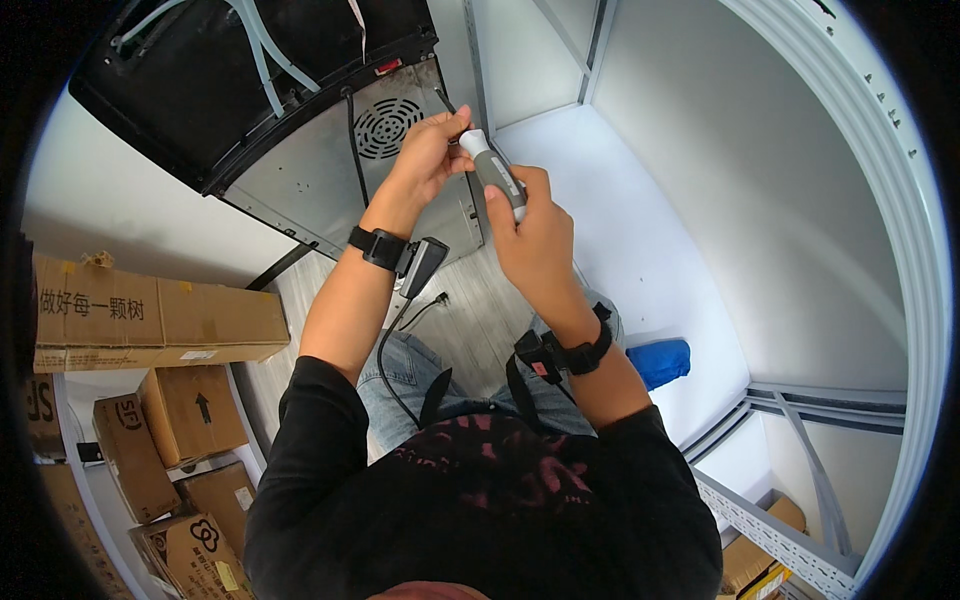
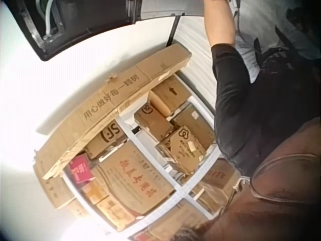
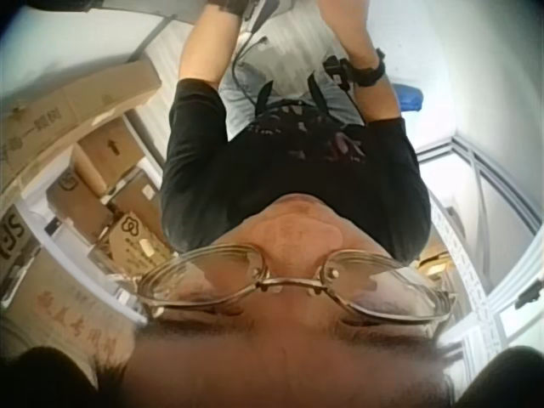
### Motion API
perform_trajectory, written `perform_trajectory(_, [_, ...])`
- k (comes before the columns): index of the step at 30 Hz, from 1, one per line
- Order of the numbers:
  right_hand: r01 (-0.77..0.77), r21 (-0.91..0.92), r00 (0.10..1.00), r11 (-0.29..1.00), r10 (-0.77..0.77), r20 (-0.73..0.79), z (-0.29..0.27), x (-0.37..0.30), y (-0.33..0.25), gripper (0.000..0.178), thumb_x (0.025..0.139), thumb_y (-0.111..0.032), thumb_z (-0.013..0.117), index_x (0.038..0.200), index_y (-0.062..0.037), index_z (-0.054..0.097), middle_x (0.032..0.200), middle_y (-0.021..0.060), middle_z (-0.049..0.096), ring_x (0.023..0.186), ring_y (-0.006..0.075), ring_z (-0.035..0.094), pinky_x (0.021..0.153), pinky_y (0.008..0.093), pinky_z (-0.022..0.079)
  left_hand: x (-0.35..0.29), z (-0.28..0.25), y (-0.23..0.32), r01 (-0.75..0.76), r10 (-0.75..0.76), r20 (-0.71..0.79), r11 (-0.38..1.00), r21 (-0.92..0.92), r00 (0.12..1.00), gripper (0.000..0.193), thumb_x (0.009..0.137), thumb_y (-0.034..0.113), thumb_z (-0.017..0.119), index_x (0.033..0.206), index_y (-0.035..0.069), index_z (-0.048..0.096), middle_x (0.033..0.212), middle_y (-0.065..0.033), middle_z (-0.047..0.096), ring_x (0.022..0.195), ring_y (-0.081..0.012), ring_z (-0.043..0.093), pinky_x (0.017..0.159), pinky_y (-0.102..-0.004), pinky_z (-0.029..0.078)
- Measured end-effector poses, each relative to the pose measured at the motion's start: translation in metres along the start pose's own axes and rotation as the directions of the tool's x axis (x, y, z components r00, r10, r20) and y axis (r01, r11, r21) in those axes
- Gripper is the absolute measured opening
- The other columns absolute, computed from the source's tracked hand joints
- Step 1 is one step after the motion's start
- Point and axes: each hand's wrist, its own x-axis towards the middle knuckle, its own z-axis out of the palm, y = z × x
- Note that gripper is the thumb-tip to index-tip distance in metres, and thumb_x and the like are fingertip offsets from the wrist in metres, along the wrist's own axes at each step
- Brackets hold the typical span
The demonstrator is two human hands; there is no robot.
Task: The person uses a screwdriver to remove screws from the back panel of a wall-mounted electronic device. They then detach the panel and continue to unscrew fasteners from the device's internal frame.
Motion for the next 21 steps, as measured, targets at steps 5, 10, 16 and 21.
perform_trajectory(5, [0.436, -0.269, 0.862, 0.859, -0.484, -0.147, 0.009, 0.001, 0.015, 0.033, 0.075, -0.014, 0.069, 0.107, -0.0083, 0.061, 0.078, 0.0076, 0.059, 0.057, 0.0224, 0.056, 0.052, 0.032, 0.043, -0.014, 0.005, 0.007, 0.039, -0.041, 0.036, 0.998, 0.047, 0.999, 0.028, 0.089, 0.027, 0.06, 0.079, 0.002, 0.054, 0.067, -0.009, 0.06, 0.049, -0.0131, 0.06, 0.045, -0.0227, 0.052])
perform_trajectory(10, [0.519, -0.42, 0.797, 0.744, -0.599, -0.075, 0.01, -0.001, 0.01, 0.034, 0.069, -0.012, 0.072, 0.103, -0.0146, 0.066, 0.07, 0.0038, 0.049, 0.056, 0.0234, 0.052, 0.049, 0.0316, 0.041, -0.024, -0.001, 0.015, 0.055, -0.063, 0.087, 0.995, 0.087, 0.994, 0.03, 0.086, 0.03, 0.064, 0.078, 0.003, 0.053, 0.069, -0.009, 0.061, 0.05, -0.0128, 0.06, 0.046, -0.0225, 0.052])
perform_trajectory(16, [0.349, -0.089, 0.904, 0.933, -0.36, -0.23, 0.024, -0.008, 0.019, 0.031, 0.075, -0.017, 0.071, 0.103, -0.0091, 0.062, 0.075, 0.0066, 0.051, 0.057, 0.0249, 0.054, 0.048, 0.033, 0.042, -0.023, 0.0, 0.007, 0.003, -0.008, 0.102, 0.999, 0.041, 0.995, 0.026, 0.088, 0.026, 0.062, 0.079, 0.003, 0.053, 0.071, -0.0086, 0.061, 0.054, -0.0129, 0.062, 0.048, -0.022, 0.053])
perform_trajectory(21, [0.387, -0.281, 0.874, 0.879, -0.446, -0.192, 0.02, -0.003, 0.023, 0.03, 0.077, -0.02, 0.07, 0.102, -0.0065, 0.06, 0.077, 0.0084, 0.051, 0.059, 0.0254, 0.055, 0.048, 0.034, 0.042, -0.027, 0.004, 0.007, 0.005, -0.003, 0.086, 1.0, -0.022, 0.996, 0.028, 0.088, 0.027, 0.061, 0.079, 0.002, 0.053, 0.071, -0.0085, 0.06, 0.054, -0.0132, 0.061, 0.049, -0.0219, 0.053])
